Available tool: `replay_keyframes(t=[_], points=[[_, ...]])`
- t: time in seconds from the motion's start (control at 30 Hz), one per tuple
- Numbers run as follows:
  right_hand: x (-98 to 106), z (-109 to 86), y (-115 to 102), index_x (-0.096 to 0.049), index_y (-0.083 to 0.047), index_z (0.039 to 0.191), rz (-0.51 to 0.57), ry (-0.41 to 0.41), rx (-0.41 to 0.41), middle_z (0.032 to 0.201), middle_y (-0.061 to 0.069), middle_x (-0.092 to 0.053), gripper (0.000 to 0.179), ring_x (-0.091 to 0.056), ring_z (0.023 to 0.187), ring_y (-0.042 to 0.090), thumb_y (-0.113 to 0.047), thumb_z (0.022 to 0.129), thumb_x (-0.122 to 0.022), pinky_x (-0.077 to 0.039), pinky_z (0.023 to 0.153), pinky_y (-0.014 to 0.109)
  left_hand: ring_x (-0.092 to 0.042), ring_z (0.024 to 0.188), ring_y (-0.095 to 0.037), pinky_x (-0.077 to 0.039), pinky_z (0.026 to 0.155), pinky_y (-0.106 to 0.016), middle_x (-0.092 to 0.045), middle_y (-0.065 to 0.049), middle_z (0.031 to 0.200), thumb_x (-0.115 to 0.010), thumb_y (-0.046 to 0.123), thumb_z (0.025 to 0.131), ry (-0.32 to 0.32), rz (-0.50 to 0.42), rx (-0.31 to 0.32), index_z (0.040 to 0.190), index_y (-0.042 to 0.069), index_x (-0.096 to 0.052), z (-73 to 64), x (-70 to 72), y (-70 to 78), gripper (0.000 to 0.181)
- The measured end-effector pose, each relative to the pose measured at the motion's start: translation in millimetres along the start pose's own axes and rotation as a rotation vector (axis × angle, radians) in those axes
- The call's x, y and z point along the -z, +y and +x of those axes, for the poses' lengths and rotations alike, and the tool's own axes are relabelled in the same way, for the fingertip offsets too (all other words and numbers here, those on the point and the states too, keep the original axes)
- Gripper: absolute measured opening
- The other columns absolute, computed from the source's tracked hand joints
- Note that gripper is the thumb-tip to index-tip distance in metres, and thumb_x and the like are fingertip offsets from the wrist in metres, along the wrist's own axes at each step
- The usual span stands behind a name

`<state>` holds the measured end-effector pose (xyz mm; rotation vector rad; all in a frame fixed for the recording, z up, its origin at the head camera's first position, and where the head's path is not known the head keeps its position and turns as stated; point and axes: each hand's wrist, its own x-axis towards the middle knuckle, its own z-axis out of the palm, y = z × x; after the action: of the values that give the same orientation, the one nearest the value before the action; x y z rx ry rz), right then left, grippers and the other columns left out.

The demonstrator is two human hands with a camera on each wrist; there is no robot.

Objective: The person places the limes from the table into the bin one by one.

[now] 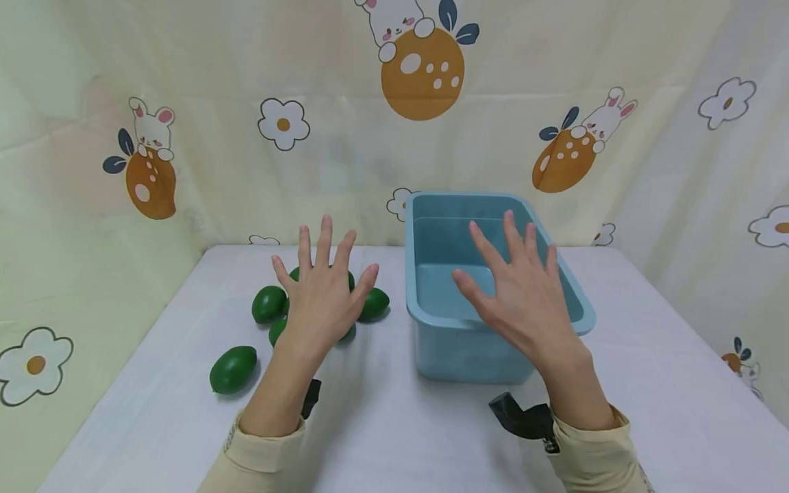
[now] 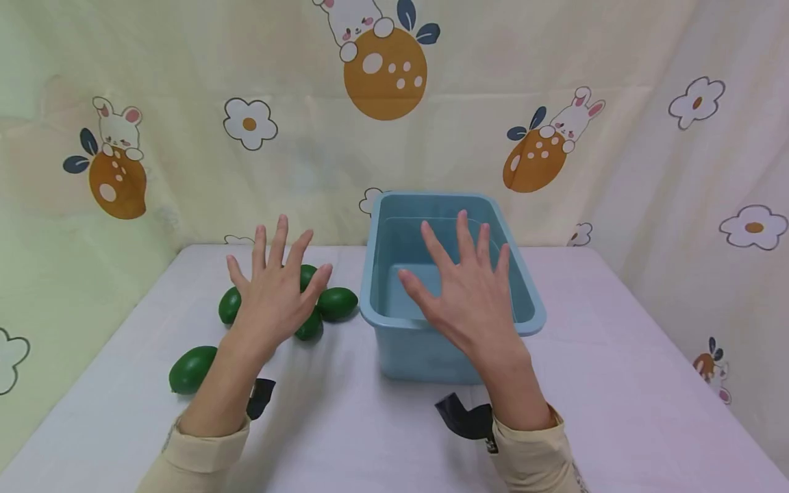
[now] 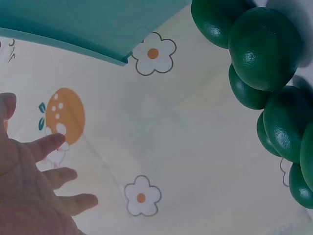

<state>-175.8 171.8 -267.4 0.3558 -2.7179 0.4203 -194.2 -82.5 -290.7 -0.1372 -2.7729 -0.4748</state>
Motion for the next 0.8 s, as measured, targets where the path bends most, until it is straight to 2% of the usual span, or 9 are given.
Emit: replay_keyframes(t=[0.1, 0.2, 0.3, 0.4, 0.5, 0.57, 0.63, 0.7, 0.8], points=[[1, -0.7, -1, -0.02, -0.033, 0.151, 0.002, -0.007, -0.005, 0.161, 0.012, -0.001, 0.072, 0.0, 0.145, 0.045, -0.067, 0.09, -0.037, -0.002, 0.109, 0.069, 0.014, 0.147, -0.033, 0.008, 0.105, -0.072, 0.006, -0.003, 0.161, -0.032, 0.063, 0.094, -0.007, 0.005, 0.002, 0.151, 0.025, -0.023, -1.1, 0.5, -0.7, 0.069], [4, -1.0, 2, -0.019, -0.032, 0.152, 0.005, -0.048, -0.016, 0.16, 0.013, -0.003, 0.072, -0.003, 0.145, 0.045, -0.067, 0.091, -0.035, -0.003, 0.109, 0.069, 0.013, 0.147, -0.033, 0.008, 0.105, -0.072, 0.005, -0.003, 0.162, -0.032, 0.062, 0.095, -0.027, 0.005, 0.002, 0.151, 0.026, -0.024, -1.1, 0.6, -1.6, 0.068], [9, -1.6, 14, -0.016, -0.03, 0.152, 0.026, -0.107, -0.039, 0.16, 0.014, -0.003, 0.072, -0.006, 0.144, 0.045, -0.065, 0.092, -0.034, -0.003, 0.109, 0.069, 0.009, 0.147, -0.034, 0.007, 0.105, -0.072, 0.001, -0.006, 0.162, -0.034, 0.061, 0.095, -0.054, -0.012, 0.005, 0.15, 0.026, -0.026, -0.6, 1.7, -6.4, 0.066], [19, -2.0, 34, -0.013, -0.027, 0.153, 0.044, -0.158, -0.078, 0.159, 0.019, -0.003, 0.073, -0.011, 0.142, 0.049, -0.062, 0.093, -0.037, -0.005, 0.107, 0.071, 0.003, 0.147, -0.035, 0.006, 0.106, -0.072, -0.006, -0.011, 0.161, -0.04, 0.056, 0.095, -0.099, -0.046, 0.035, 0.149, 0.024, -0.029, 1.0, 7.6, -17.8, 0.064], [26, -6.3, 58, -0.009, -0.022, 0.154, 0.074, -0.24, -0.14, 0.158, 0.023, 0.002, 0.078, -0.013, 0.138, 0.055, -0.061, 0.093, -0.039, -0.015, 0.102, 0.075, -0.007, 0.146, -0.039, -0.001, 0.108, -0.071, -0.017, -0.016, 0.158, -0.046, 0.051, 0.095, -0.192, -0.047, 0.069, 0.147, 0.02, -0.032, 2.0, 11.6, -33.1, 0.063], [30, -10.1, 74, -0.006, -0.018, 0.154, 0.102, -0.297, -0.162, 0.156, 0.027, 0.005, 0.08, -0.012, 0.136, 0.058, -0.058, 0.094, -0.041, -0.021, 0.095, 0.077, -0.02, 0.142, -0.04, -0.014, 0.109, -0.068, -0.026, -0.018, 0.154, -0.051, 0.048, 0.094, -0.279, -0.03, 0.059, 0.146, 0.016, -0.035, 2.1, 10.2, -41.0, 0.063], [33, -13.7, 89, -0.004, -0.016, 0.154, 0.123, -0.347, -0.171, 0.155, 0.03, 0.008, 0.082, -0.01, 0.135, 0.06, -0.056, 0.094, -0.044, -0.025, 0.089, 0.079, -0.03, 0.138, -0.041, -0.028, 0.106, -0.064, -0.032, -0.019, 0.151, -0.056, 0.045, 0.092, -0.371, -0.018, 0.026, 0.145, 0.015, -0.037, 2.6, 4.8, -45.6, 0.064], [34, -15.6, 101, -0.003, -0.014, 0.154, 0.132, -0.375, -0.158, 0.153, 0.033, 0.007, 0.084, -0.009, 0.134, 0.061, -0.054, 0.094, -0.046, -0.026, 0.087, 0.08, -0.037, 0.134, -0.04, -0.037, 0.101, -0.06, -0.036, -0.019, 0.149, -0.062, 0.044, 0.089, -0.436, 0.003, -0.018, 0.144, 0.017, -0.04, 2.9, -3.3, -47.1, 0.065], [36, -15.1, 109, -0.003, -0.013, 0.154, 0.145, -0.395, -0.117, 0.153, 0.034, 0.002, 0.086, -0.011, 0.133, 0.06, -0.05, 0.093, -0.05, -0.027, 0.087, 0.08, -0.037, 0.134, -0.038, -0.04, 0.099, -0.058, -0.036, -0.017, 0.148, -0.071, 0.038, 0.084, -0.469, 0.025, -0.059, 0.142, 0.019, -0.043, 3.4, -17.6, -47.8, 0.068]])
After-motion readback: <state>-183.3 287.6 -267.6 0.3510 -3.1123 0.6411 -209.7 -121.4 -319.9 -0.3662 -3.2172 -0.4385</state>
